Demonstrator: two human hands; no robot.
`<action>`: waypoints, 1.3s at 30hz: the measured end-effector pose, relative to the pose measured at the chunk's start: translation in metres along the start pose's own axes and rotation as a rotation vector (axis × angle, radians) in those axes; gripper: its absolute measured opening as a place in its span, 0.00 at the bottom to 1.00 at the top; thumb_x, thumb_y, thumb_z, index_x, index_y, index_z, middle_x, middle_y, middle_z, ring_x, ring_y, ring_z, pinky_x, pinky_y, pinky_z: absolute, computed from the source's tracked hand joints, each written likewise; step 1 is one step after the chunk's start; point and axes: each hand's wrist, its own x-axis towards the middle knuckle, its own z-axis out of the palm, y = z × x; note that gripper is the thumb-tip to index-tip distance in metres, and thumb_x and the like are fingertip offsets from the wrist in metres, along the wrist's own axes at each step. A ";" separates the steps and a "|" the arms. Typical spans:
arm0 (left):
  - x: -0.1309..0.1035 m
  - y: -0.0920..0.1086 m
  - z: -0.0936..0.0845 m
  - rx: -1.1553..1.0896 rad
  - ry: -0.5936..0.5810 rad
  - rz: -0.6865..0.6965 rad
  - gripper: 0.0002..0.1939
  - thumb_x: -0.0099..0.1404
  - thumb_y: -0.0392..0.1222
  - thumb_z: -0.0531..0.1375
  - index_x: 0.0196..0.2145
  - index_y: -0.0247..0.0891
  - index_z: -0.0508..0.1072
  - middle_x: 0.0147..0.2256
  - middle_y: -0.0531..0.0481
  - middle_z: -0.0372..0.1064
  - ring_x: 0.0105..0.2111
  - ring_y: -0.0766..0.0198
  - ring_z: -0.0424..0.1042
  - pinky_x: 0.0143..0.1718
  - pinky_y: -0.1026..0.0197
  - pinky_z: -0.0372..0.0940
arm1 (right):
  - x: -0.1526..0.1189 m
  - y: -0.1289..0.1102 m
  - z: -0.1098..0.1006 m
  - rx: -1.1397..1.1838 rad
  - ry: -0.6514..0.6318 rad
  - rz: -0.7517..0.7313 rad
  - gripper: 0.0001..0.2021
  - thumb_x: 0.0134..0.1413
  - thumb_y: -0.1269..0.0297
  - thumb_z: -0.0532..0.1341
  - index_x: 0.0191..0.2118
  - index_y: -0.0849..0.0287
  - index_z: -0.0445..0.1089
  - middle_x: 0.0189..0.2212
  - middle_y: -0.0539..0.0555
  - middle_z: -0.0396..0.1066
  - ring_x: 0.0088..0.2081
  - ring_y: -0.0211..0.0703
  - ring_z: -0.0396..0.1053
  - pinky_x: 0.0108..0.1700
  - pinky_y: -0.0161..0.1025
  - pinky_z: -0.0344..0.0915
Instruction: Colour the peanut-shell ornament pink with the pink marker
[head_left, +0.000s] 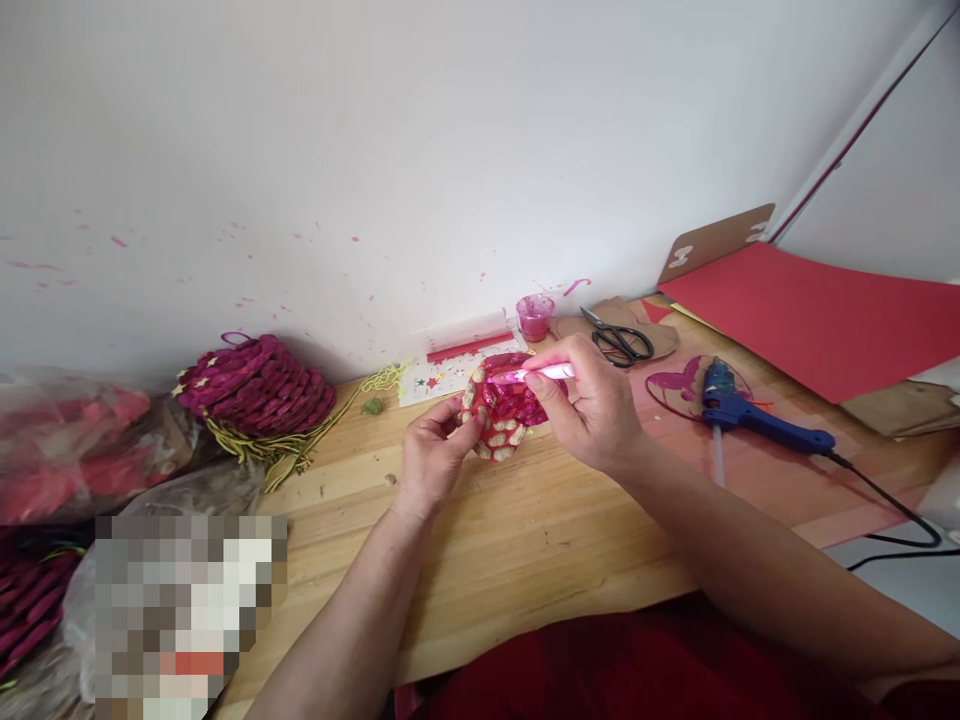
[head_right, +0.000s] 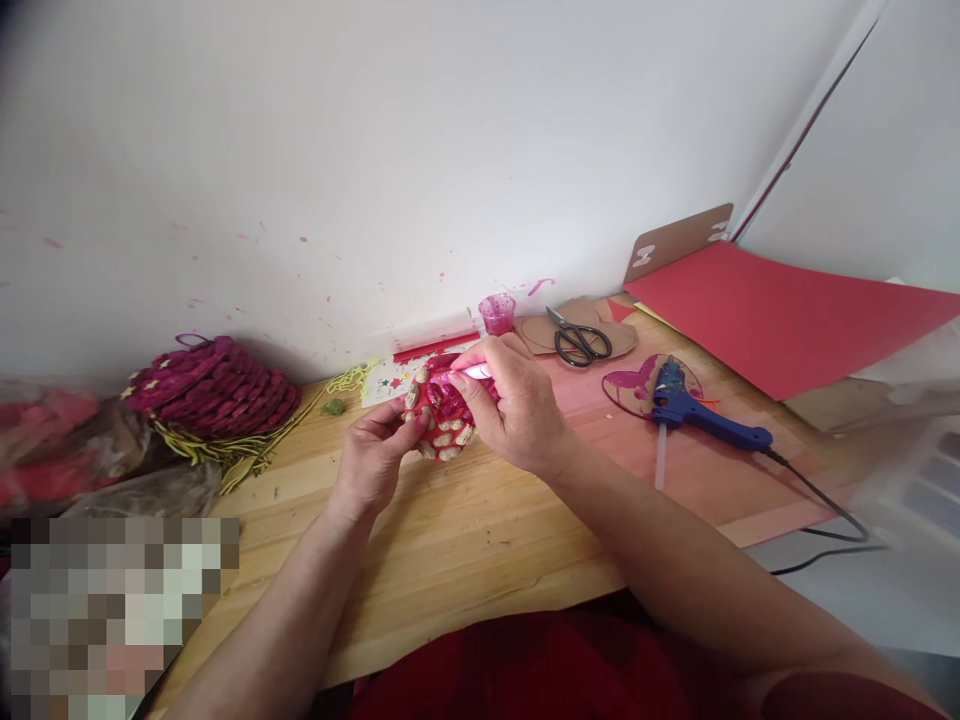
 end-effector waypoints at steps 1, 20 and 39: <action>0.000 0.001 0.001 -0.006 0.002 -0.002 0.17 0.53 0.49 0.78 0.38 0.37 0.86 0.33 0.49 0.81 0.27 0.67 0.74 0.30 0.66 0.71 | 0.000 0.000 0.000 0.007 -0.010 0.004 0.01 0.69 0.66 0.62 0.41 0.54 0.69 0.35 0.52 0.77 0.38 0.44 0.74 0.40 0.42 0.69; -0.001 0.007 0.005 -0.081 0.012 -0.105 0.22 0.45 0.49 0.81 0.36 0.36 0.85 0.32 0.48 0.82 0.27 0.64 0.77 0.31 0.62 0.74 | 0.000 0.003 0.001 -0.004 -0.024 0.005 0.02 0.69 0.66 0.61 0.41 0.54 0.69 0.36 0.53 0.77 0.39 0.45 0.73 0.41 0.43 0.69; 0.000 -0.004 -0.005 0.184 0.017 0.074 0.19 0.58 0.50 0.74 0.44 0.38 0.85 0.37 0.48 0.81 0.31 0.64 0.74 0.35 0.63 0.71 | 0.001 0.003 0.001 -0.038 -0.065 -0.082 0.03 0.68 0.68 0.61 0.42 0.53 0.71 0.35 0.53 0.78 0.40 0.47 0.73 0.43 0.47 0.69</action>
